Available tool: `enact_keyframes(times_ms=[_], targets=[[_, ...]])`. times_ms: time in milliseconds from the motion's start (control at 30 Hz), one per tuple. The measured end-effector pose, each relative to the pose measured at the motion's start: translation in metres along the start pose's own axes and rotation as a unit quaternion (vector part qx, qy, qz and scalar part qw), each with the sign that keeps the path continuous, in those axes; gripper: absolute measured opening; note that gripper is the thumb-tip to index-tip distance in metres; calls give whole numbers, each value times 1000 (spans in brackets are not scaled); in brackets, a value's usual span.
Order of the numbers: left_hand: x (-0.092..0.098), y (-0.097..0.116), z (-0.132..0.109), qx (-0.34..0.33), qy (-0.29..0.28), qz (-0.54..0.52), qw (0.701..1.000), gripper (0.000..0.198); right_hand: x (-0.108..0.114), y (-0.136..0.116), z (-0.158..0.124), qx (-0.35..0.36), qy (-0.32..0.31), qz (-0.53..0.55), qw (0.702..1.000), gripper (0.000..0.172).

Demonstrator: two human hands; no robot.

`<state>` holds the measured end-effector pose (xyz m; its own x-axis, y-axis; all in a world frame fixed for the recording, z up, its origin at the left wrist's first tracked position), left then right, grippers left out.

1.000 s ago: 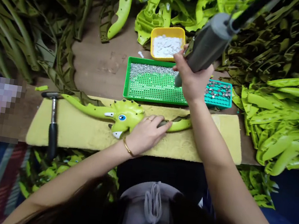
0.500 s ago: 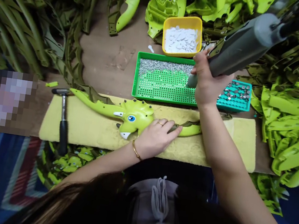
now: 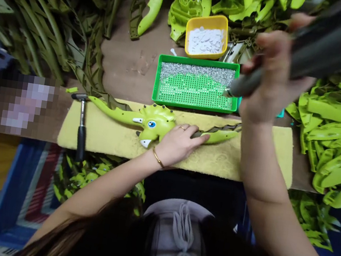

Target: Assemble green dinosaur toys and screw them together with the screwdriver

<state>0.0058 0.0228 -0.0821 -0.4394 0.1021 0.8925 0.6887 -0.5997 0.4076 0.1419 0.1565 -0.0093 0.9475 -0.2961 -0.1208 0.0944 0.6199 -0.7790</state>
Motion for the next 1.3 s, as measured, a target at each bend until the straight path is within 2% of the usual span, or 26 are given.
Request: enact_keyframes(times_ms=[67,133,233,333,500,767,867,967,1067,1133,1200,1300], targets=[[-1,-1,0,3,-1,-7,1000,34,26,-24,-11,-9,3,-23,1000,24],[-3,-2,0,5,-1,-16,1000,34,50,-38,-29,-20,-7,-36,999,19],[-4,-3,0,4,9,-19,1000,33,74,-41,-55,-8,-19,-26,999,21],[-4,-2,0,-3,16,-15,1000,33,82,-35,-65,5,-13,-47,999,21],[-4,-1,0,-5,16,-19,1000,33,78,-25,-63,-6,2,-44,999,25],[-3,-3,0,-2,4,-39,999,35,86,-13,-76,-2,-47,-102,994,34],[-3,-1,0,-7,-1,-34,999,36,79,-16,-59,-10,-83,-81,993,33],[2,2,-1,-15,-2,-23,1000,35,57,-14,-32,-4,-52,-57,997,25],[9,2,-1,-11,-25,8,1000,38,29,4,-16,2,-6,-72,997,34],[14,-1,-1,-7,-39,34,999,42,16,22,-17,-31,-4,-117,993,44],[16,-5,-1,-11,-38,47,998,44,11,41,-23,-65,-18,-169,983,48],[16,-8,-2,-7,-17,43,999,38,15,60,-33,-80,-60,-192,976,45]])
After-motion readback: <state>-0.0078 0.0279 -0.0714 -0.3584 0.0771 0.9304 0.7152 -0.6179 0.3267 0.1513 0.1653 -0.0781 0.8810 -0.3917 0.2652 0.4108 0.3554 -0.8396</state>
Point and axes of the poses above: each hand's wrist, its own z-axis towards the middle knuckle, its own x-axis out of the back of the hand, y = z × x, the point moved 2 cm from there along z, towards the middle knuckle, and after that the axes turned 14 degrees about -z, right-handed, at the moved point
